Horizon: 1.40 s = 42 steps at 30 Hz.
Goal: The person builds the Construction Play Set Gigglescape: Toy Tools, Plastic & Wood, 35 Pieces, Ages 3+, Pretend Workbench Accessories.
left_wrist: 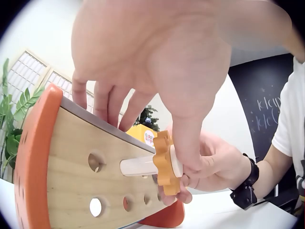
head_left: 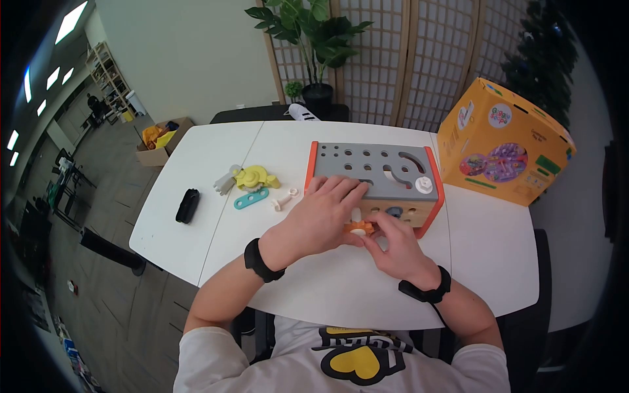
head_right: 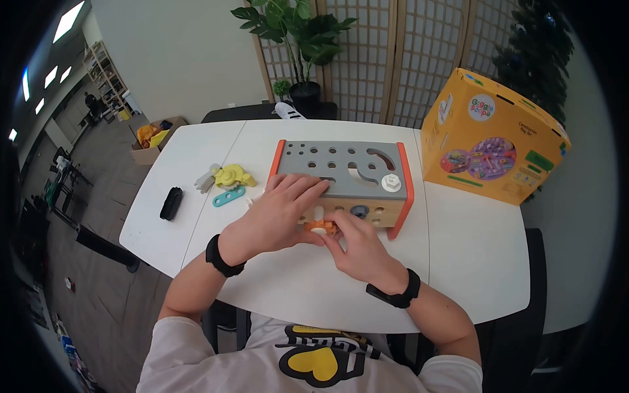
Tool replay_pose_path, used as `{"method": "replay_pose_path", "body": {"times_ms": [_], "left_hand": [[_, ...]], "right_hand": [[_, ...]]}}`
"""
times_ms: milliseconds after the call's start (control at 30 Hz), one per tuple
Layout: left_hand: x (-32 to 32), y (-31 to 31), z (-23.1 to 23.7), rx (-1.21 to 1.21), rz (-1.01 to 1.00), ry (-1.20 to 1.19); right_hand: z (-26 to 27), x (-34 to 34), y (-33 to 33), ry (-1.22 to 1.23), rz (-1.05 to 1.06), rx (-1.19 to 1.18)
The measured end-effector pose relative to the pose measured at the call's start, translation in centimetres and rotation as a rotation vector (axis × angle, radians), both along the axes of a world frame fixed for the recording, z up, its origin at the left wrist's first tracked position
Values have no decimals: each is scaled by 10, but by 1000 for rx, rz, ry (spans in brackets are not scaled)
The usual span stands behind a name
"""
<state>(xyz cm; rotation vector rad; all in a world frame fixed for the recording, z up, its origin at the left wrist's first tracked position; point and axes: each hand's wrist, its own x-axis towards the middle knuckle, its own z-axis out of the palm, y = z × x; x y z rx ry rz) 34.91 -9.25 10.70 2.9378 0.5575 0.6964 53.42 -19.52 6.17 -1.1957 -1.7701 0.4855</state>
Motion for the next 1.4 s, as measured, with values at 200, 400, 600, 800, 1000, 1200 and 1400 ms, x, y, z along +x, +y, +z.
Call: {"method": "replay_pose_path", "body": {"times_ms": [200, 400, 600, 800, 1000, 1200, 1400], "left_hand": [[6, 4, 3, -79, 17, 67], [9, 4, 7, -127, 46, 53], [16, 0, 1, -89, 96, -2], [13, 3, -6, 11, 71, -10], [-28, 42, 15, -125, -101, -232], [-126, 145, 3, -276, 551, -102], [-180, 192, -59, -212, 810, 285]], "right_hand": [[-2, -1, 4, 19, -21, -41], [-1, -4, 6, 74, -43, -67], [-4, 7, 11, 62, -28, -149], [13, 8, -1, 93, -39, -263], [29, 29, -10, 44, -92, -136], [51, 62, -4, -185, -295, 209], [29, 72, 21, -441, -325, 224]]}}
